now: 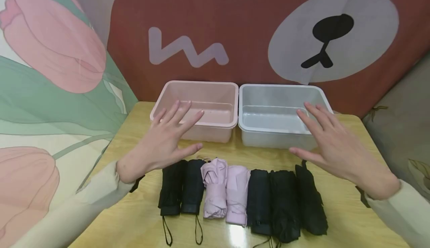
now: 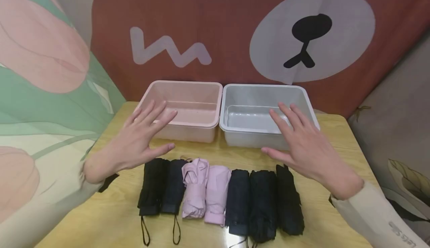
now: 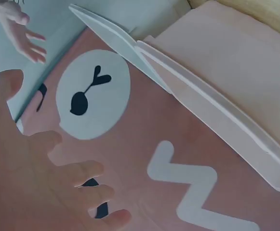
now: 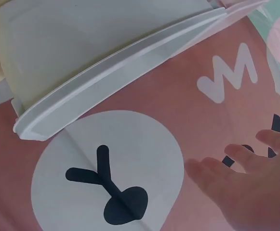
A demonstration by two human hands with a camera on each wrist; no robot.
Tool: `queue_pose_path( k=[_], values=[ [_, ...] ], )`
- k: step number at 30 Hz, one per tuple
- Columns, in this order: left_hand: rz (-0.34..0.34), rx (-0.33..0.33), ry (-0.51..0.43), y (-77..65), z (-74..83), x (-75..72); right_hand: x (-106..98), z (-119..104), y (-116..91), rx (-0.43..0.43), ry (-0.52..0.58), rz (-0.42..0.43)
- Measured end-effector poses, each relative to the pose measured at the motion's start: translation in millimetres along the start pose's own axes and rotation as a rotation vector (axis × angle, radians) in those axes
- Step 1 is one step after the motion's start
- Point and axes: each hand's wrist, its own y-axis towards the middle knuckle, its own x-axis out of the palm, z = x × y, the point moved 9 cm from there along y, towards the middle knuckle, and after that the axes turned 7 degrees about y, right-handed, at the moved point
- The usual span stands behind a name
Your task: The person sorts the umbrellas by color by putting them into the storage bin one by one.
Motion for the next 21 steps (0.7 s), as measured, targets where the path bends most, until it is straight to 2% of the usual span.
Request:
queue_pose_path(
  k=[3, 6, 9, 13, 16, 18, 21],
  values=[
    [0.011, -0.055, -0.030, 0.0, -14.3, 1.5, -3.0, 0.4, -3.0, 0.003, 0.027, 0.044],
    [0.035, -0.154, -0.106, -3.6, -40.0, 7.4, -9.0, 3.4, -10.5, 0.011, 0.053, 0.102],
    [0.101, -0.282, -0.245, -11.6, -71.8, 15.9, -16.8, 10.5, -20.3, 0.053, 0.069, 0.160],
    [0.226, -0.486, -0.465, -30.8, -115.0, 31.9, -21.5, 25.9, -36.5, 0.170, 0.098, 0.208],
    [0.270, -0.635, -0.616, -43.7, -142.0, 47.9, -15.4, 39.0, -51.7, 0.274, 0.153, 0.199],
    [0.259, -0.731, -0.728, -48.7, -155.3, 60.4, -6.8, 46.5, -62.3, 0.322, 0.206, 0.181],
    [0.218, -0.844, -0.911, -53.3, -168.2, 82.7, 14.7, 57.1, -78.7, 0.408, 0.262, 0.096]
  ],
)
